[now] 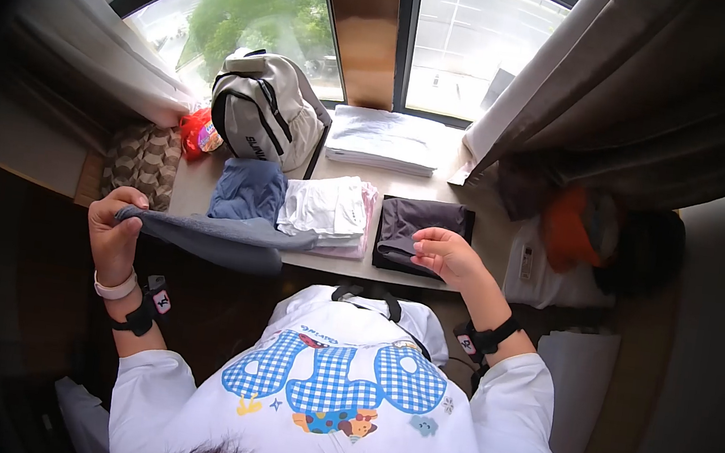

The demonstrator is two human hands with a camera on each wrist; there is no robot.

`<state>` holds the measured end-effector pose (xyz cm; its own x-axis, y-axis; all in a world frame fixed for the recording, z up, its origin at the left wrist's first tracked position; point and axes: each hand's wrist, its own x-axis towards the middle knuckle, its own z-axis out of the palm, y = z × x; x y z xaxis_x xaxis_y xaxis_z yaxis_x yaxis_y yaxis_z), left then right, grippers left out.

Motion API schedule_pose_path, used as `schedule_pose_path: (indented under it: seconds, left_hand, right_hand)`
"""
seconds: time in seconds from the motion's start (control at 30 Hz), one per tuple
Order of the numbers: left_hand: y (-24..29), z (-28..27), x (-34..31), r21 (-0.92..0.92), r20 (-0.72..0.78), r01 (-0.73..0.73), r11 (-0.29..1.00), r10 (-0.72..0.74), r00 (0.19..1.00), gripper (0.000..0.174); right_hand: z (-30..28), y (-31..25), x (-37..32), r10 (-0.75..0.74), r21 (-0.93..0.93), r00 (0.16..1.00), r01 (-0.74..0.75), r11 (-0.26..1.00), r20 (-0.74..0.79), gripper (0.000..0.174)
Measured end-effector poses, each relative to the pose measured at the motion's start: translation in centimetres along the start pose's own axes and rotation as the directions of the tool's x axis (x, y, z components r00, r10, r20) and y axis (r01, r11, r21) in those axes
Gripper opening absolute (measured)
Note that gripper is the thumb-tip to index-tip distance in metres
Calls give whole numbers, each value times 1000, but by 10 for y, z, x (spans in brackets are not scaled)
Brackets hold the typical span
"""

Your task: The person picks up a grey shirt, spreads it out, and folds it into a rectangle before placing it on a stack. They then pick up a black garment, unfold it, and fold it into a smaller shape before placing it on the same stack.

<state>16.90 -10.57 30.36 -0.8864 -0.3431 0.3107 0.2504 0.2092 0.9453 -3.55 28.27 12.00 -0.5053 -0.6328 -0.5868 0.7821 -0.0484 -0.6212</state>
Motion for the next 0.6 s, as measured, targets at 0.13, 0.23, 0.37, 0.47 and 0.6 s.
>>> schedule_pose_path:
  seconds: [0.13, 0.23, 0.37, 0.47, 0.6]
  left_hand:
    - [27, 9, 19, 38, 68, -129, 991, 126, 990, 9]
    - [47, 6, 25, 10, 132, -168, 986, 165, 977, 9]
    - [80, -2, 22, -106, 180, -284, 953, 300, 937, 14]
    - [99, -11, 2, -224, -27, -355, 908, 358, 933, 11]
    - [114, -9, -15, -302, -157, -413, 859, 383, 910, 28]
  right_hand:
    - [28, 32, 43, 220, -188, 958, -185, 965, 186, 24]
    - [52, 62, 83, 351, -340, 892, -248, 907, 285, 37]
    - [93, 86, 120, 368, -510, 891, -194, 838, 267, 58]
    - [107, 88, 126, 407, -596, 882, -200, 778, 236, 73]
    - [99, 72, 117, 626, -687, 754, -349, 638, 198, 75]
